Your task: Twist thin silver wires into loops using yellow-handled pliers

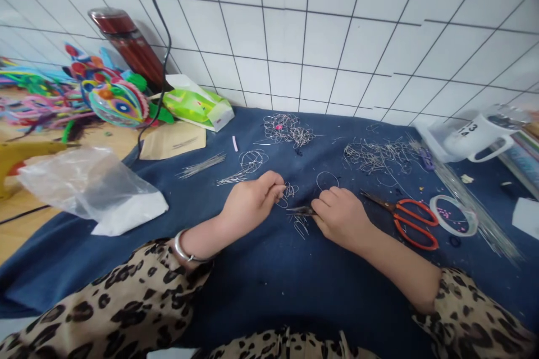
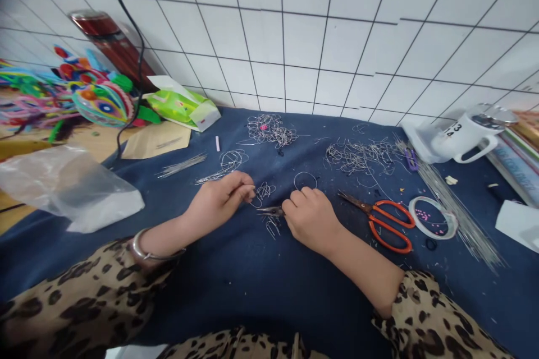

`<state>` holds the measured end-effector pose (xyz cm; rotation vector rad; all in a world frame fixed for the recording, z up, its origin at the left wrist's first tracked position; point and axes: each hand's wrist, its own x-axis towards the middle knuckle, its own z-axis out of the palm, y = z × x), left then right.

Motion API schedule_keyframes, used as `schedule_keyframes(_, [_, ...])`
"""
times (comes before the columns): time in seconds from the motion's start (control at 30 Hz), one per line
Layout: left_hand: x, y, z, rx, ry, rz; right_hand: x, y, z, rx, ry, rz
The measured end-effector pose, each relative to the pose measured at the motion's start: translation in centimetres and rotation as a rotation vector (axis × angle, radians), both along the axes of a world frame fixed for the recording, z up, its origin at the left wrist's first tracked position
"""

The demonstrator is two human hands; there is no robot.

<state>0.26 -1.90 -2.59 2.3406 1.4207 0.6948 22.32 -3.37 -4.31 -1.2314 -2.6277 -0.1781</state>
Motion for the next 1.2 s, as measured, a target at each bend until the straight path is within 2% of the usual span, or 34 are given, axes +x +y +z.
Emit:
schedule_keyframes(0.13, [0.1, 1.2, -1.0, -0.019, -0.006, -0.066, 0.4, 0.5, -0.8, 0.033, 0.21, -0.05])
schedule_keyframes(0.23, [0.3, 1.6, -1.6, 0.103, 0.066, -0.131, 0.5, 0.7, -1.2, -0.013, 0.357, -0.104])
schedule_keyframes(0.33, [0.5, 1.4, -1.5, 0.193, 0.127, -0.166, 0.5, 0.9, -1.5, -0.065, 0.418, -0.14])
schedule_keyframes(0.53, [1.0, -0.1, -0.8, 0.096, 0.178, -0.267, 0.5, 1.1, -1.5, -0.128, 0.416, -0.177])
schedule_keyframes(0.73, [1.9, -0.7, -1.1, 0.038, 0.24, -0.25, 0.5, 1.1, -1.6, -0.147, 0.408, -0.168])
schedule_keyframes(0.93, [2.4, -0.8, -1.2, -0.025, 0.217, -0.245, 0.5, 1.1, -1.7, -0.158, 0.403, -0.154])
schedule_keyframes(1.2, [2.5, -1.0, -1.1, -0.011, 0.213, -0.268, 0.5, 1.1, -1.7, -0.162, 0.404, -0.151])
